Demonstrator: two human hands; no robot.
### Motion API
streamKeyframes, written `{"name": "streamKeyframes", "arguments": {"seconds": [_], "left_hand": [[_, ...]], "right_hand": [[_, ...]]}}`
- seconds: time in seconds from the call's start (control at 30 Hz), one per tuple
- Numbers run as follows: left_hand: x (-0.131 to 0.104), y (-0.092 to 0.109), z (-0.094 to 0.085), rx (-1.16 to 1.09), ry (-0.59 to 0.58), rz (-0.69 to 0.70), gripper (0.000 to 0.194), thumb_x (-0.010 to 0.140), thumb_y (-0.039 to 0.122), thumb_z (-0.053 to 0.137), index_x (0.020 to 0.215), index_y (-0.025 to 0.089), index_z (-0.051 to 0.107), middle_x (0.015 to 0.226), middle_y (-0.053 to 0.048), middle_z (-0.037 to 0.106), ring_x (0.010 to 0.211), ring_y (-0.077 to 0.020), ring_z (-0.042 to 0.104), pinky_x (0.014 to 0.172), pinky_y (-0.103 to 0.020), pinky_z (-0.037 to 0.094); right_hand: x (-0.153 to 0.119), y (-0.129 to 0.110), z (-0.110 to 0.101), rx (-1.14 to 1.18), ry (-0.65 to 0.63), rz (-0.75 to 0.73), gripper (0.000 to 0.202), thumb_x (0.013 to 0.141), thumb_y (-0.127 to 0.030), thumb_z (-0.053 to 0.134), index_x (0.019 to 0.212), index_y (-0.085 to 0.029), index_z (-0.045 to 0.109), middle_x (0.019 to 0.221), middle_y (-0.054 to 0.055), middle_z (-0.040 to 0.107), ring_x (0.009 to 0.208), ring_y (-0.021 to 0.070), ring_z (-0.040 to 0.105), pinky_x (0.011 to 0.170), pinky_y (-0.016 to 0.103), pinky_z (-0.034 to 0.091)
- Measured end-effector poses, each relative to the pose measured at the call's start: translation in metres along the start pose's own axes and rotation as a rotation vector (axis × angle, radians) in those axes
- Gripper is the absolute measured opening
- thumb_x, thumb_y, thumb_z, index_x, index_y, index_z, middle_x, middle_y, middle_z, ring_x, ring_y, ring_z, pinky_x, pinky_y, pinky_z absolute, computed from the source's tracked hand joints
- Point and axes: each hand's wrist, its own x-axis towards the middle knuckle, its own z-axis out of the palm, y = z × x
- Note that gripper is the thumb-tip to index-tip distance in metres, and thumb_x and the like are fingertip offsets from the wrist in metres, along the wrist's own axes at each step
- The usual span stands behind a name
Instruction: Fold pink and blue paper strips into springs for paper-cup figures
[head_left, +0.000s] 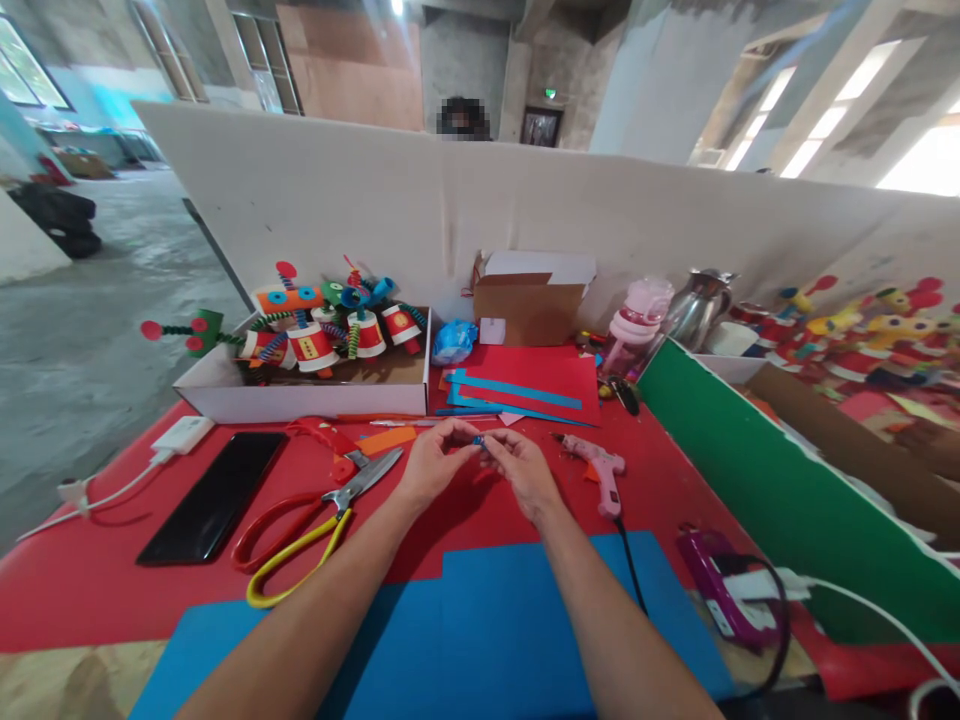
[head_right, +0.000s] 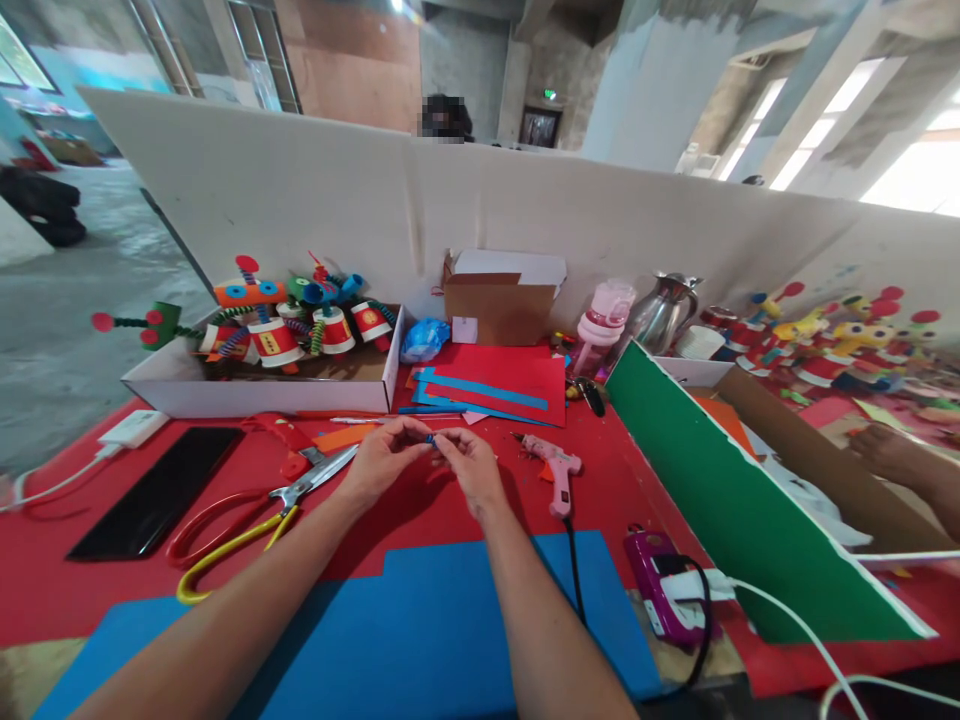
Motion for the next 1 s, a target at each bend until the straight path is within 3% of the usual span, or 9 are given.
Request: {"name": "streamKeyframes", "arguments": {"seconds": [0.3, 0.57, 0.73, 0.87, 1.0], "left_hand": [[0.0031, -0.0017, -0.0091, -0.009, 0.025, 0.018, 0.017, 0.067, 0.027, 0.067, 0.081, 0.018, 0.062, 0.075, -0.001, 0.065, 0.072, -0.0149, 0.059, 0.073, -0.029, 0.047], [0.0009, -0.0025, -0.006, 0.002, -0.007, 0.053, 0.015, 0.068, 0.025, 0.065, 0.081, 0.018, 0.061, 0.08, -0.003, 0.065, 0.077, -0.0159, 0.06, 0.077, -0.031, 0.047], [0.0009, -0.0064, -0.0055, 0.051, -0.04, 0.086, 0.017, 0.069, 0.025, 0.065, 0.085, 0.019, 0.063, 0.085, -0.004, 0.066, 0.081, -0.0161, 0.059, 0.08, -0.032, 0.047], [0.0021, -0.0067, -0.0079, -0.019, -0.034, 0.006, 0.033, 0.065, 0.028, 0.069, 0.096, 0.018, 0.063, 0.096, -0.006, 0.067, 0.09, -0.0178, 0.06, 0.084, -0.033, 0.047], [0.0018, -0.0061, -0.0083, -0.116, -0.067, -0.09, 0.034, 0.064, 0.033, 0.072, 0.093, 0.016, 0.066, 0.09, -0.007, 0.068, 0.086, -0.0187, 0.061, 0.082, -0.034, 0.047]], "right_hand": [[0.0008, -0.0049, -0.0044, -0.024, 0.057, -0.061, 0.024, 0.061, -0.032, 0.077, 0.081, -0.022, 0.071, 0.072, 0.0, 0.069, 0.066, 0.0143, 0.063, 0.066, 0.029, 0.048], [0.0001, -0.0025, -0.0017, 0.166, -0.049, 0.068, 0.038, 0.064, -0.051, 0.073, 0.081, -0.017, 0.068, 0.073, 0.004, 0.07, 0.063, 0.0138, 0.063, 0.066, 0.03, 0.051], [-0.003, -0.0017, 0.001, 0.119, -0.09, 0.108, 0.03, 0.058, -0.036, 0.081, 0.076, -0.017, 0.066, 0.067, 0.0, 0.069, 0.059, 0.0107, 0.063, 0.064, 0.025, 0.05], [-0.0021, -0.0017, 0.0, 0.171, -0.063, 0.102, 0.03, 0.056, -0.034, 0.082, 0.075, -0.017, 0.066, 0.067, 0.0, 0.069, 0.059, 0.0104, 0.063, 0.064, 0.024, 0.051], [-0.0017, -0.002, 0.0, 0.208, -0.078, 0.14, 0.028, 0.058, -0.034, 0.081, 0.074, -0.016, 0.067, 0.068, 0.001, 0.07, 0.058, 0.0096, 0.063, 0.062, 0.023, 0.051]]}}
